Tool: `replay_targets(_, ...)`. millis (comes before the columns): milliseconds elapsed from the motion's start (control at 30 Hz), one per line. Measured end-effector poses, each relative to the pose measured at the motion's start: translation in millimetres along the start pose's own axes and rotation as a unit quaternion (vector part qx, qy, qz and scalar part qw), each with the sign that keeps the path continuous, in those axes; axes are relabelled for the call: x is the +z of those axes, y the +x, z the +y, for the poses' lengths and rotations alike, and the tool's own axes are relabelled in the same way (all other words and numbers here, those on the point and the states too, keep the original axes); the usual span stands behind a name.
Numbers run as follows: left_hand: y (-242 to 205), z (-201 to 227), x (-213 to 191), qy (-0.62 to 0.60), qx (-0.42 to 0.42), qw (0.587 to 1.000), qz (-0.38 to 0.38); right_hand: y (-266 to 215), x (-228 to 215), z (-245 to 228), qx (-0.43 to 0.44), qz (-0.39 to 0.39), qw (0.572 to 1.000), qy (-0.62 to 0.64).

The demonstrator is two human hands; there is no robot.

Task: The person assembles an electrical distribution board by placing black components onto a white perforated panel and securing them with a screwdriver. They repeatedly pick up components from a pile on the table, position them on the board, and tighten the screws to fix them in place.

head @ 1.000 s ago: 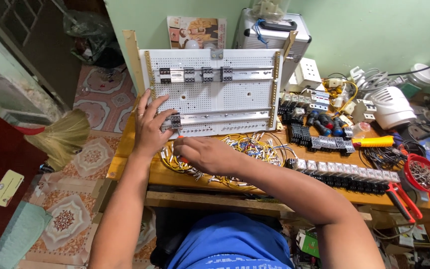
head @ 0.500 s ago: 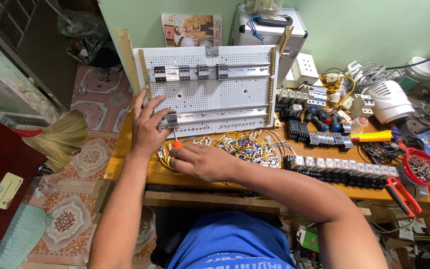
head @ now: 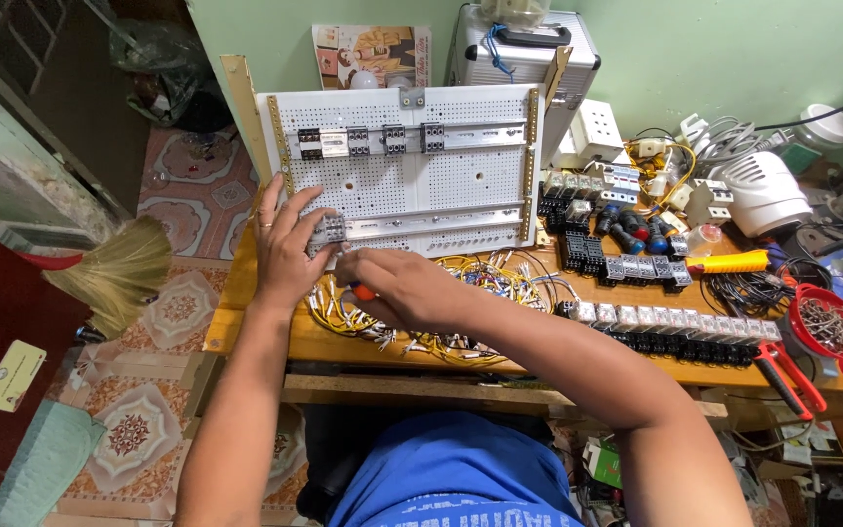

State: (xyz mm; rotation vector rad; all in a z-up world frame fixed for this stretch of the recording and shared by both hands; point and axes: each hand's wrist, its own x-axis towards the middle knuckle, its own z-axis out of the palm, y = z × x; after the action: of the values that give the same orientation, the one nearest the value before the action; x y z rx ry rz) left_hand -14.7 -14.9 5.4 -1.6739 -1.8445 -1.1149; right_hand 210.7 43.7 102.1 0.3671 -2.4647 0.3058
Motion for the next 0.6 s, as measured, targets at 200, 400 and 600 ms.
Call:
replay_targets(200,6.2,14.3,-10.4,0.02,0.02,0.997,0.078,3.6,-25.4,-14.9,-0.063,0.066,0.994,-0.063)
replay_targets(400,35.7,67.6,-37.8,-0.043,0.085,0.988,0.125,3.5,-82.2,-20.7,0.027,0.055,0.995,-0.083)
replay_targets(600,75.7,157.1,-52.2,-0.062,0.146,0.98,0.121,-16.4,-137.9,-16.3,0.096,-0.01,0.982,-0.16)
